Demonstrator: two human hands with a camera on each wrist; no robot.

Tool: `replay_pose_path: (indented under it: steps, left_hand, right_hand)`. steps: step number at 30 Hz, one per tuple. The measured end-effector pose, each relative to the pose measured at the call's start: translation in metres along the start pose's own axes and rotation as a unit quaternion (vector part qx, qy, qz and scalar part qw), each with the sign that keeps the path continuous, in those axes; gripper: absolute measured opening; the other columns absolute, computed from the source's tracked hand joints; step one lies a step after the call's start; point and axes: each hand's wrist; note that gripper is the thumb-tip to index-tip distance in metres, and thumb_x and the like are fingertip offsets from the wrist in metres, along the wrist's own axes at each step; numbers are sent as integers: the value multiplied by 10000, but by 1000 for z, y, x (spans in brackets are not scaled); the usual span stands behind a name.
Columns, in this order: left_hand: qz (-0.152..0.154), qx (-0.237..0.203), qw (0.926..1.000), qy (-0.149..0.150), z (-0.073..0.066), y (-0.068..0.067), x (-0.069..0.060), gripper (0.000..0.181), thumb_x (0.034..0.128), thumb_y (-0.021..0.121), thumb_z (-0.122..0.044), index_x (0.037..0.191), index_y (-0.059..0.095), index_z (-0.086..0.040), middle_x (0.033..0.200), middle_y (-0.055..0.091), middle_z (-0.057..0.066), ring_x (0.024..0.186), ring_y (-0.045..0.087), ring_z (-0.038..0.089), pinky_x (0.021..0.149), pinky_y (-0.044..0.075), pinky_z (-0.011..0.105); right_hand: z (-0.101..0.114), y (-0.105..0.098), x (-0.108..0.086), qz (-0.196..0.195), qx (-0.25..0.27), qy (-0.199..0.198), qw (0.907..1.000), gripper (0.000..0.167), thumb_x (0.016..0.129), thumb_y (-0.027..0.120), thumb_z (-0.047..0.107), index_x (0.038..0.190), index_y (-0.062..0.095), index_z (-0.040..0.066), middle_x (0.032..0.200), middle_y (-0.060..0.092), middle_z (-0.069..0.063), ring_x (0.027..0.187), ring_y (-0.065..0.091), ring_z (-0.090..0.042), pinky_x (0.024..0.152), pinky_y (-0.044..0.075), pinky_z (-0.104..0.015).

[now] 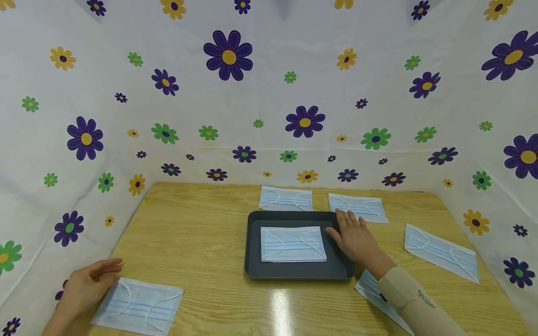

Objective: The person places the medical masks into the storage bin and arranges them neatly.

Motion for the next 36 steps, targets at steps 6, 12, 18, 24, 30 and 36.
replay_pose_path:
  steps: [6, 12, 18, 24, 30, 36]
  left_hand:
    - [-368, -36, 9993, 52, 0, 8, 1, 407, 982, 687, -32, 1367, 640, 93, 1179, 768, 244, 814, 577, -217, 695, 489, 37]
    - [-512, -328, 9955, -722, 3, 8, 4, 531, 991, 752, -233, 1403, 623, 76, 1166, 791, 172, 775, 538, -237, 678, 496, 42]
    - [-33, -575, 9869, -1507, 1, -5, 8, 745, 891, 814, -542, 1369, 684, 15, 1084, 821, -10, 765, 482, -248, 671, 493, 71]
    - [339, -449, 9880, -1441, -1, -11, 9, 612, 921, 788, -525, 1230, 773, 3, 1044, 823, -5, 790, 502, -201, 673, 495, 90]
    - [422, -348, 9916, -1171, -1, -8, 7, 650, 1006, 680, -515, 1321, 680, 54, 1182, 783, 127, 858, 534, -128, 693, 497, 126]
    - [525, -432, 9903, -1214, 1, 0, 8, 714, 1051, 589, -530, 1439, 548, 67, 1358, 596, 275, 1004, 576, 176, 796, 501, 284]
  right_hand:
    - [0, 1, -1, -6, 13, 16, 10000, 747, 1132, 423, 448, 1621, 269, -96, 1620, 377, -353, 1535, 319, -538, 1224, 249, -720]
    - [0, 3, -1, -40, -2, -5, 10000, 748, 1133, 419, 452, 1620, 271, -96, 1619, 380, -352, 1534, 320, -539, 1222, 250, -722]
    - [1, 3, -1, -26, -4, 8, 10000, 747, 1133, 418, 449, 1619, 270, -98, 1618, 379, -355, 1534, 318, -542, 1224, 249, -720]
    - [1, 2, -1, -22, 5, 21, 10000, 746, 1132, 422, 447, 1619, 270, -98, 1616, 380, -358, 1532, 319, -545, 1222, 250, -723]
    - [0, 3, -1, -9, 20, 34, 10000, 744, 1134, 413, 448, 1624, 264, -91, 1621, 374, -355, 1536, 314, -542, 1225, 244, -723]
    - [-1, 5, -1, -43, 38, 29, 10000, 739, 1134, 416, 446, 1623, 269, -88, 1623, 373, -352, 1535, 313, -545, 1222, 245, -726]
Point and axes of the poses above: each hand's wrist, its own x-axis towards the middle knuckle, its own y-axis out of the palm, z = x × y
